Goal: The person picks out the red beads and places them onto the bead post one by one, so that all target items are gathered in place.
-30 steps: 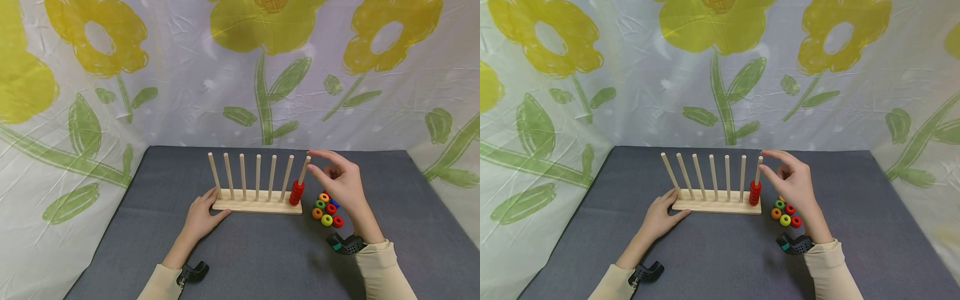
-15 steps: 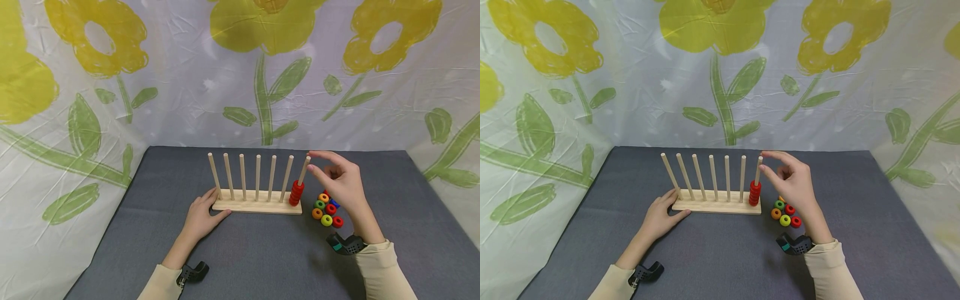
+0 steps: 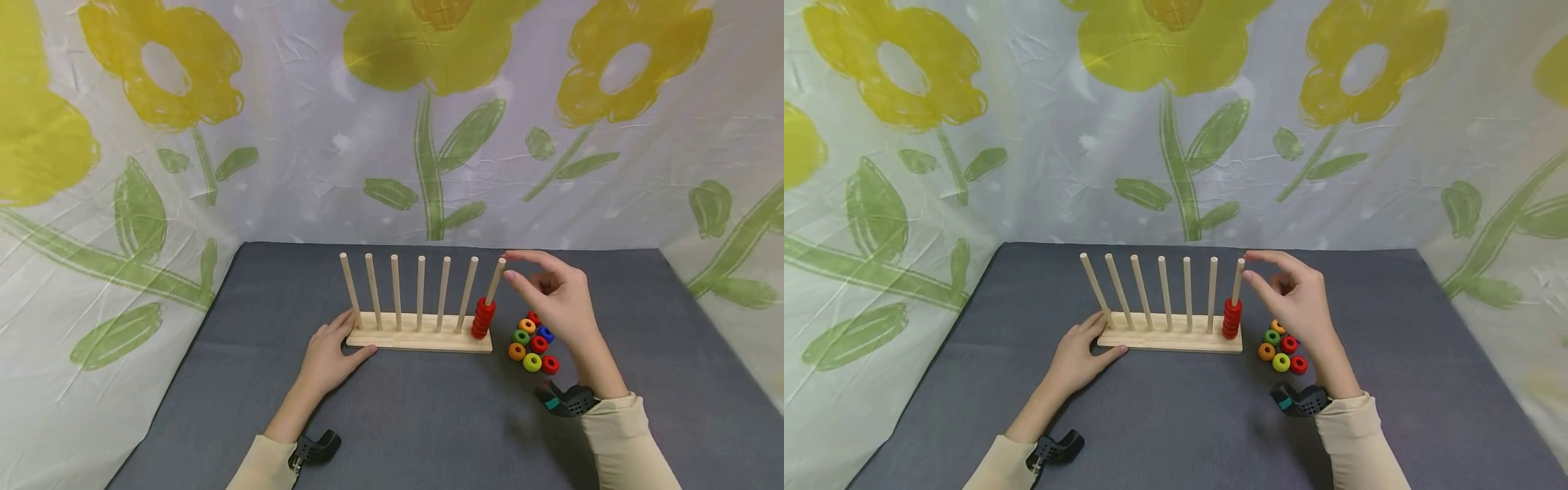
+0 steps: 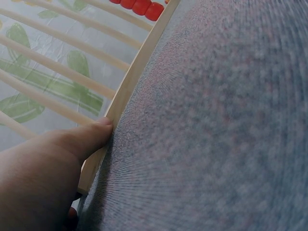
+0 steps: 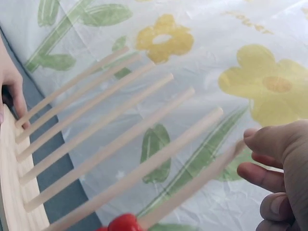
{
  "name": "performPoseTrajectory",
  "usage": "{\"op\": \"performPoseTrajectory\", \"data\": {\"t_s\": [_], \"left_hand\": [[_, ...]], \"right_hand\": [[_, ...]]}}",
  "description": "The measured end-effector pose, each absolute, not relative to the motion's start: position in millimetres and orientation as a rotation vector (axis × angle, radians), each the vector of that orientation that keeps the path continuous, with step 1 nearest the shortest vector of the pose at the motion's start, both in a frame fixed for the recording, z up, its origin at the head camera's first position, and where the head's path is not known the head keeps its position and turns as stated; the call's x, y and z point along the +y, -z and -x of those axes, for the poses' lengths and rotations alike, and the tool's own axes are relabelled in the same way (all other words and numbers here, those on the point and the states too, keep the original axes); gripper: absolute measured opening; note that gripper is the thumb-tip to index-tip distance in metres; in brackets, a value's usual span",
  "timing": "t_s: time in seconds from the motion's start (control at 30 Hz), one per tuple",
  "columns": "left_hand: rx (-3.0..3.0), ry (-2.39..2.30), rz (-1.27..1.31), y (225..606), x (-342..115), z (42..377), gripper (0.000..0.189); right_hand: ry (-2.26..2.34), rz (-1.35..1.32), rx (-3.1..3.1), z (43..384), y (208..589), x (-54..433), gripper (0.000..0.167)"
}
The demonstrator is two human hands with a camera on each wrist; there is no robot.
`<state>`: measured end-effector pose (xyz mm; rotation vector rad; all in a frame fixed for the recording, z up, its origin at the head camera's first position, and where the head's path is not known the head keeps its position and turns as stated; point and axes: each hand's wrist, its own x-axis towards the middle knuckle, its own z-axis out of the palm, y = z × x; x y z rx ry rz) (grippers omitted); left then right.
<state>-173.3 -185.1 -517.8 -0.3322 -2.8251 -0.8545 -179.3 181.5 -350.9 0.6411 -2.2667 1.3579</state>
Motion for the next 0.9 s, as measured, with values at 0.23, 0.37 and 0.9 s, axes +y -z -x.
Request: {"op": "performPoseTrajectory", "data": {"t_s": [0.23, 0.37, 0.9], "left_hand": [[-2.825, 0.849, 0.33, 517.1, -184.3, 172.5, 0.084], [-2.833, 0.846, 0.329, 516.6, -184.2, 172.6, 0.084], [-2.835, 0.832, 0.329, 518.9, -184.5, 174.5, 0.084]], "right_hand": [[-1.377, -0.574, -2.314, 180.3, 366.4, 204.3, 0.027], [-1.383, -0.483, -2.364, 178.6, 380.7, 222.8, 0.025], [-1.426, -0.108, -2.481, 211.1, 492.4, 291.1, 0.033]]}}
